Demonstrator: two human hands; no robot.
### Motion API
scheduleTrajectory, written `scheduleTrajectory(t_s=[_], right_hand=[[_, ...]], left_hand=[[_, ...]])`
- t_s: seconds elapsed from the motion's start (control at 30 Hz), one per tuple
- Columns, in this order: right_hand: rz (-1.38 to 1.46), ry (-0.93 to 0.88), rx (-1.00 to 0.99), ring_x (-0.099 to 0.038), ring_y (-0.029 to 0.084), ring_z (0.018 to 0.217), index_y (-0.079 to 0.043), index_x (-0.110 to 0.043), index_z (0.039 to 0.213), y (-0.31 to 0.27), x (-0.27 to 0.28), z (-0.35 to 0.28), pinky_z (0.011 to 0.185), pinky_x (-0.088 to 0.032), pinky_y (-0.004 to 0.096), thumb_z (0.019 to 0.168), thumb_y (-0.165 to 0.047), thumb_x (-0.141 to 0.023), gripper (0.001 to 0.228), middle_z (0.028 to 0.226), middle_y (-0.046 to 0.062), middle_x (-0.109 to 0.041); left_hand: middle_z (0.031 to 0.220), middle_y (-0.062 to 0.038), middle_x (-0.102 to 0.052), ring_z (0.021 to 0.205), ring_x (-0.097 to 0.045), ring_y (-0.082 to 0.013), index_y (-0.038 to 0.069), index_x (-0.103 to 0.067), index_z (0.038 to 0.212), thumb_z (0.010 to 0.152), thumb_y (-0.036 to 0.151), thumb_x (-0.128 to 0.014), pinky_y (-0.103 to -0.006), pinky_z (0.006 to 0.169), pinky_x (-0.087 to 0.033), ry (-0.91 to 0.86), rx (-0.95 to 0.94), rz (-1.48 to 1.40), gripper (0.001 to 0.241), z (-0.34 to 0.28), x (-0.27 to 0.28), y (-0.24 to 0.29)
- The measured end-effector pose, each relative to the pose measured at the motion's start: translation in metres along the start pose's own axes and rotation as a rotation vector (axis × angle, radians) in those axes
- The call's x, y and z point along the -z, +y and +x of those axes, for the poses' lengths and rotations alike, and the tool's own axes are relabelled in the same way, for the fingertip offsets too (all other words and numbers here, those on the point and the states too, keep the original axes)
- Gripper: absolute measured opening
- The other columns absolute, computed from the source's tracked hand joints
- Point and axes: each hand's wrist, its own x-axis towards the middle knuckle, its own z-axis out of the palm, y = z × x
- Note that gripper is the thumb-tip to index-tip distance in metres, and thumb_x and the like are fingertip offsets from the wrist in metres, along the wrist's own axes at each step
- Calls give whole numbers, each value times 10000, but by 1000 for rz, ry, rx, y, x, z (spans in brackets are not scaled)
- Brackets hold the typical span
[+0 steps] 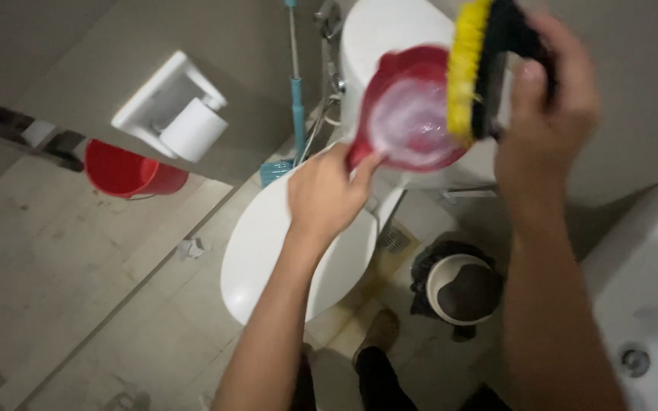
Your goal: The person cleans a toilet in a bathroom. They first rinse a white container in the sink, then pour soapy water from a red bucket into a red scoop. Using a yellow sponge, they scrub the toilet tank and the toilet seat with the soapy water.
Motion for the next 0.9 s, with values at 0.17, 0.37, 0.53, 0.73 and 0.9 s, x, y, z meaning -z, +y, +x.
scheduleTrajectory(t_s=[0.17, 0.37, 0.53, 0.73, 0.9], right_hand=[[241, 114, -309, -501, 73, 833, -21, -666, 1328, 28, -37, -78, 731, -424, 229, 1101, -97, -630, 243, 1017, -13, -611], [112, -237, -628, -567, 146, 859, -17, -654, 1263, 74, -139, -193, 774, -510, 294, 841, -66, -810, 453, 997, 36, -630], [-116, -567, -709, -712, 287, 935, 8, -644, 1202, 146, -219, -278, 833, -544, 364, 757, -80, -874, 509, 1025, 182, -719], [-315, -580, -416, -632, 451, 1088, -14, -634, 1306, 145, -278, -318, 924, -507, 488, 812, 93, -687, 508, 1164, 259, -678], [-254, -824, -434, -666, 372, 1077, -129, -674, 1289, 78, -335, -354, 935, -518, 470, 926, -56, -605, 377, 1204, 180, -701]], left_hand=[[764, -131, -736, 731, -711, -368, 99, -747, 933, 900, 533, -643, -474, 672, -529, 124, 124, -59, 447, -71, 16, -72], [775, -127, -744, 736, -708, -374, 99, -748, 961, 884, 541, -651, -482, 667, -530, 101, 427, 14, 460, -144, 4, -178], [811, -123, -753, 784, -714, -370, 102, -745, 952, 907, 543, -640, -479, 700, -532, 66, 622, 101, 456, -196, -15, -241], [802, -118, -762, 798, -724, -338, 145, -747, 1020, 900, 540, -620, -464, 726, -533, 51, 847, -8, 432, -238, -24, -289], [789, -113, -746, 749, -717, -322, 127, -748, 993, 915, 533, -620, -450, 699, -531, 84, 867, -1, 433, -262, -20, -314]])
